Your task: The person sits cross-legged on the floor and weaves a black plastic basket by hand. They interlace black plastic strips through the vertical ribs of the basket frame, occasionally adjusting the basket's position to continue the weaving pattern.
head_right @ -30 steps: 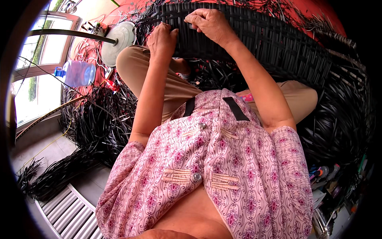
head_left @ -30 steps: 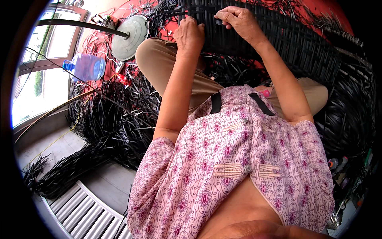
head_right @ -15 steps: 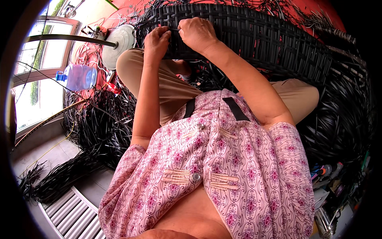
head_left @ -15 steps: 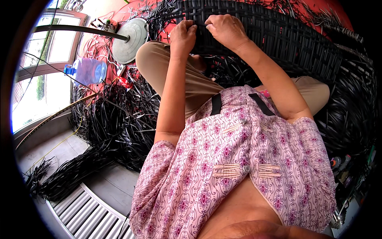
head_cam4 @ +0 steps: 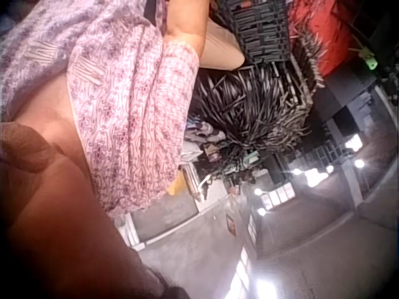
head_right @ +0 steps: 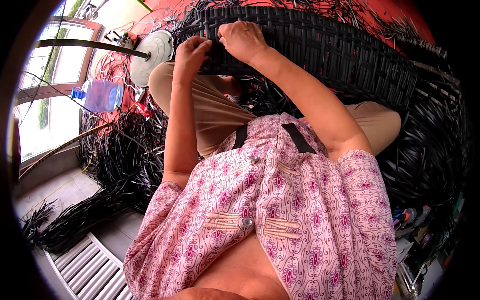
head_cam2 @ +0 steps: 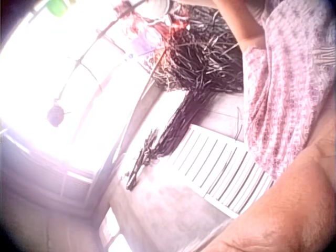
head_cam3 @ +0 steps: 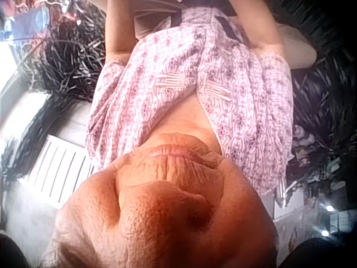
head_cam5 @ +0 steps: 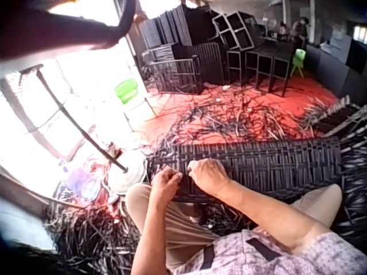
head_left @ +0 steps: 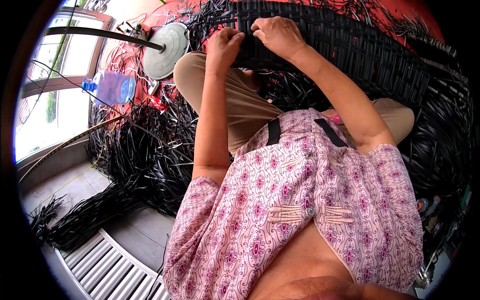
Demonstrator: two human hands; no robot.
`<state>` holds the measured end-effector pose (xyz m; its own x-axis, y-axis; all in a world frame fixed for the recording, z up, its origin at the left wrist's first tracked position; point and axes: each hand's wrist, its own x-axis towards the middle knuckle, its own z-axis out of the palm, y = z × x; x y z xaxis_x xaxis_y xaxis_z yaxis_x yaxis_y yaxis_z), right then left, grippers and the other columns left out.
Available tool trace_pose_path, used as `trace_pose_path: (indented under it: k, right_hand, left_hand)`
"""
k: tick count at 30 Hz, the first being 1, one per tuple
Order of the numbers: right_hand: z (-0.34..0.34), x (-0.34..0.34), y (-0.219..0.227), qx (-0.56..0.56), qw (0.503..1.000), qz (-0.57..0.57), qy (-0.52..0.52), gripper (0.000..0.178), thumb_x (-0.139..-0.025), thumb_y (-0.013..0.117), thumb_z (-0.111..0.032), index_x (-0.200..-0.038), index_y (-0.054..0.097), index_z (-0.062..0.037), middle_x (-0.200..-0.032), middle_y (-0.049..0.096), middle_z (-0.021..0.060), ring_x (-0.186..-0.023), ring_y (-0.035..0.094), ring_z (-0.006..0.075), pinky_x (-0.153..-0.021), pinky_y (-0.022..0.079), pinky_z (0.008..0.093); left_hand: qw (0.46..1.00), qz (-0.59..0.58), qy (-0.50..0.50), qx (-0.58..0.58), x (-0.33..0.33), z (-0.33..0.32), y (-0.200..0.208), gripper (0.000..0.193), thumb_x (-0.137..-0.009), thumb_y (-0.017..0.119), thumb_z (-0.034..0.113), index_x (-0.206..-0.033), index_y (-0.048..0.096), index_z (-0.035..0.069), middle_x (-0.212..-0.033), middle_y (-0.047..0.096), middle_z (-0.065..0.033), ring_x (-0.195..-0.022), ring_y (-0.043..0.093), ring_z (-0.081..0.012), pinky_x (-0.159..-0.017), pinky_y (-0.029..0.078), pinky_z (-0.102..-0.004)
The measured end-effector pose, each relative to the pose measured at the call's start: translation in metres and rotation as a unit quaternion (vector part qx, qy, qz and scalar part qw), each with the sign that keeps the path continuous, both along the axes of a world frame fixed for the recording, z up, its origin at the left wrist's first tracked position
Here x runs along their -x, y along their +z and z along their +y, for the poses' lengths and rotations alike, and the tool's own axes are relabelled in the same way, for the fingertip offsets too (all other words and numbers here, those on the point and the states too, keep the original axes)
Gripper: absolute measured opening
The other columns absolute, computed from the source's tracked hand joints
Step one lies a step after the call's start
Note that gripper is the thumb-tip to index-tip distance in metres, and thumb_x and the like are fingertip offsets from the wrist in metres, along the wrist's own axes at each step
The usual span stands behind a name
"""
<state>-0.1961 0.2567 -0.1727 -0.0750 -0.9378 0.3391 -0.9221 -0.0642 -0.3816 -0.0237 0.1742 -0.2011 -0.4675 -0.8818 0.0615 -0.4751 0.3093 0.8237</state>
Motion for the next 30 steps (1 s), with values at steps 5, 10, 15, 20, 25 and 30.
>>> trace_pose_path:
  k: [5,10,15,20,25,30]
  right_hand:
    - [-0.006,-0.012,0.003,0.093,0.993,0.056,0.044,0.031,-0.083,0.073,-0.024,-0.109,0.065,-0.0108,-0.092,0.070,0.0092,-0.087,0.069,0.0294,-0.079,0.055,0.0426]
    - [-0.021,-0.013,0.008,0.130,0.979,-0.107,0.113,0.031,-0.085,0.073,-0.028,-0.108,0.069,-0.0081,-0.095,0.071,0.0114,-0.090,0.070,0.0275,-0.082,0.055,0.0377]
    - [-0.039,-0.014,0.007,0.059,0.917,-0.341,0.197,0.032,-0.091,0.070,-0.033,-0.106,0.073,-0.0057,-0.089,0.074,0.0096,-0.085,0.072,0.0181,-0.079,0.055,0.0300]
    - [-0.030,-0.001,0.004,0.019,0.927,-0.360,0.105,0.025,-0.090,0.070,-0.028,-0.091,0.075,-0.0037,-0.076,0.072,0.0038,-0.069,0.067,0.0113,-0.068,0.054,0.0275]
    - [-0.018,-0.004,0.007,-0.011,0.949,-0.313,0.043,0.022,-0.090,0.070,-0.026,-0.091,0.076,-0.0055,-0.072,0.070,0.0021,-0.066,0.066,0.0093,-0.065,0.054,0.0253]
    - [-0.022,-0.007,-0.001,-0.016,0.977,-0.212,0.018,0.023,-0.087,0.069,-0.029,-0.088,0.075,-0.0061,-0.071,0.070,0.0075,-0.066,0.069,0.0200,-0.068,0.054,0.0333]
  left_hand:
    - [0.995,0.066,0.074,0.012,-0.032,-0.011,-0.001,0.024,-0.089,0.068,0.022,-0.094,0.071,-0.001,-0.074,0.069,-0.0108,-0.066,0.064,-0.0163,-0.064,0.050,-0.0317]
    - [0.987,0.115,0.092,0.058,-0.049,-0.001,0.057,0.023,-0.091,0.068,0.023,-0.093,0.070,0.000,-0.070,0.064,-0.0031,-0.062,0.056,-0.0082,-0.061,0.047,-0.0263]
    - [0.989,0.125,0.031,0.067,-0.029,0.007,0.074,0.017,-0.093,0.068,0.019,-0.095,0.069,0.002,-0.082,0.064,0.0011,-0.073,0.059,-0.0058,-0.065,0.050,-0.0226]
    - [0.979,0.151,0.100,0.099,-0.021,-0.020,0.007,0.022,-0.086,0.073,0.023,-0.089,0.070,0.002,-0.072,0.067,-0.0082,-0.063,0.062,-0.0175,-0.063,0.050,-0.0297]
    - [0.955,-0.080,0.095,0.270,-0.010,-0.003,-0.011,0.029,-0.077,0.079,0.030,-0.088,0.070,0.005,-0.083,0.071,-0.0091,-0.077,0.068,-0.0251,-0.073,0.052,-0.0360]
    - [0.978,-0.056,0.093,0.181,-0.008,0.000,-0.004,0.025,-0.078,0.076,0.029,-0.086,0.066,0.007,-0.085,0.067,-0.0091,-0.083,0.066,-0.0310,-0.075,0.051,-0.0417]
